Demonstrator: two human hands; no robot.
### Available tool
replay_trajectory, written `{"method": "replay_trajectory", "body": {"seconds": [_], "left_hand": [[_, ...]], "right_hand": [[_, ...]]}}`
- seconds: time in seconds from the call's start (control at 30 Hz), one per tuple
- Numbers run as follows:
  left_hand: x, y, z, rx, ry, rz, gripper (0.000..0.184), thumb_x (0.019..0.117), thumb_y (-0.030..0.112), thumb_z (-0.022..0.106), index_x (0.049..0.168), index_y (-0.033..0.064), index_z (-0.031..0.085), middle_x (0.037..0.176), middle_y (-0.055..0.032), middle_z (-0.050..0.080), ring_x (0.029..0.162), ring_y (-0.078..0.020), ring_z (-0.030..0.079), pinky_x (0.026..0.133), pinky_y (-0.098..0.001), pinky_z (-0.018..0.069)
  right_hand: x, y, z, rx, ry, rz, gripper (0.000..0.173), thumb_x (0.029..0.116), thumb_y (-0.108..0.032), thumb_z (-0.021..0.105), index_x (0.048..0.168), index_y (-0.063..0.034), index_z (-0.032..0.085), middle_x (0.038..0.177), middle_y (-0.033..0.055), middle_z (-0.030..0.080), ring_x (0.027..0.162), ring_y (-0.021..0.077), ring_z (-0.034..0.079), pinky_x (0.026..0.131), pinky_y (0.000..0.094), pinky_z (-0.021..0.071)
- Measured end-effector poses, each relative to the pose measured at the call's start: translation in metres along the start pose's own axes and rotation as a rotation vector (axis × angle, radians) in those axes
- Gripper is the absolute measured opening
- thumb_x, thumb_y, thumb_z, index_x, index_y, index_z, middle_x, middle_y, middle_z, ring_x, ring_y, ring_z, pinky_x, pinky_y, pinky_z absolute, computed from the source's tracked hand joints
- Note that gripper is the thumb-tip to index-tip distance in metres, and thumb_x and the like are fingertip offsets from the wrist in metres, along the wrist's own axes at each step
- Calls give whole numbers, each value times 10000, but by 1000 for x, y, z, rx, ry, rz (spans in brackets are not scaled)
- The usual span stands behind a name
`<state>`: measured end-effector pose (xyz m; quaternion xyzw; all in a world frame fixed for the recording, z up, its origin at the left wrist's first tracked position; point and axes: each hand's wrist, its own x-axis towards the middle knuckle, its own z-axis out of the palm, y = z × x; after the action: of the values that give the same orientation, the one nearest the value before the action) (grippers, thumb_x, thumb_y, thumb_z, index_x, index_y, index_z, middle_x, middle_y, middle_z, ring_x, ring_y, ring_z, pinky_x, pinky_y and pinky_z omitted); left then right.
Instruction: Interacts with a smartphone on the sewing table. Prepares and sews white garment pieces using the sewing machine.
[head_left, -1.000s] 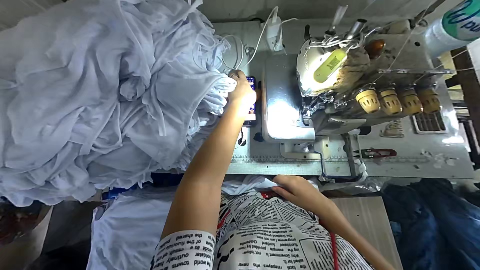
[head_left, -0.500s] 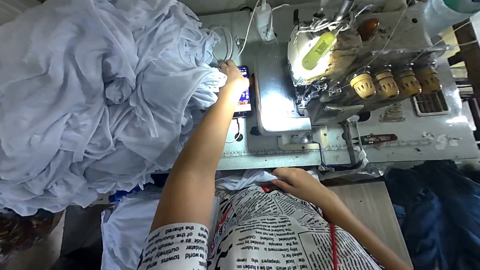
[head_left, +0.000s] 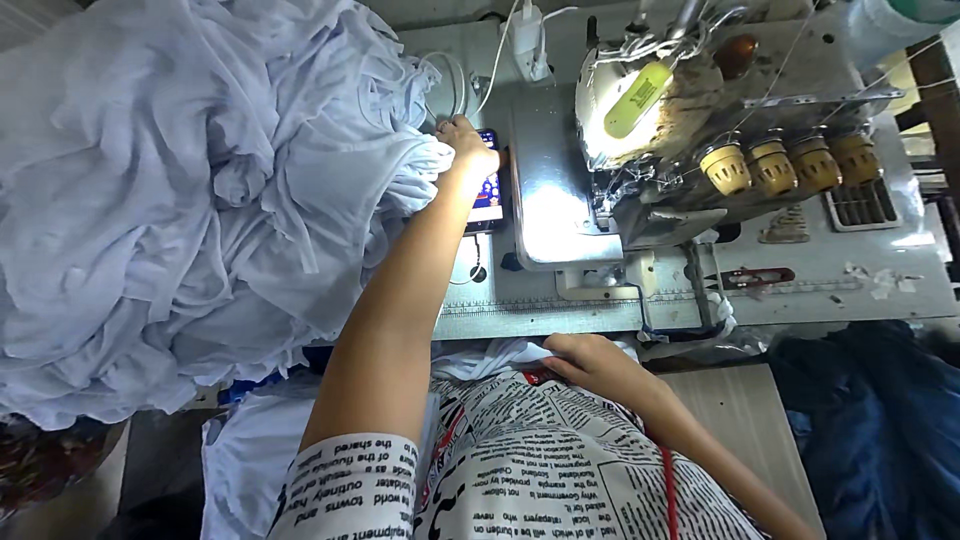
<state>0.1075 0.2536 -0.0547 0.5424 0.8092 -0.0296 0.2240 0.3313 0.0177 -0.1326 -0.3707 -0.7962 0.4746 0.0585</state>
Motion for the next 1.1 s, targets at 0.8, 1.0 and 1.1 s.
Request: {"method": "replay_trajectory", "body": {"seconds": [0.8, 1.0, 1.1], "left_hand": [[-70, -119, 59, -240, 372, 620, 328, 970, -58, 417, 1212, -55, 638, 1219, -269, 650, 1160, -407, 639, 993, -537, 494], [-66, -83, 40, -425, 240, 554, 467, 952, -70, 422, 1410, -50, 513, 1413, -290, 541, 1334, -405, 525, 1105, -522, 419], [-65, -52, 18, -273, 112, 304, 548, 1019, 61, 510, 1535, -46, 359, 1482, -312, 476, 1370, -433, 497, 1122, -554, 400]], "right_hand": [[4, 4, 0, 39, 5, -13, 299, 1038, -258, 559, 1086, 5, 693, 831, 163, 695, 777, 312, 690, 745, 525, 557], [4, 8, 3, 66, 34, -32, 301, 1037, -266, 551, 1060, -3, 694, 790, 141, 678, 733, 276, 671, 695, 489, 549], [3, 9, 3, 83, 34, -39, 304, 1031, -271, 556, 1054, -3, 698, 779, 135, 676, 720, 261, 665, 685, 474, 544]]}}
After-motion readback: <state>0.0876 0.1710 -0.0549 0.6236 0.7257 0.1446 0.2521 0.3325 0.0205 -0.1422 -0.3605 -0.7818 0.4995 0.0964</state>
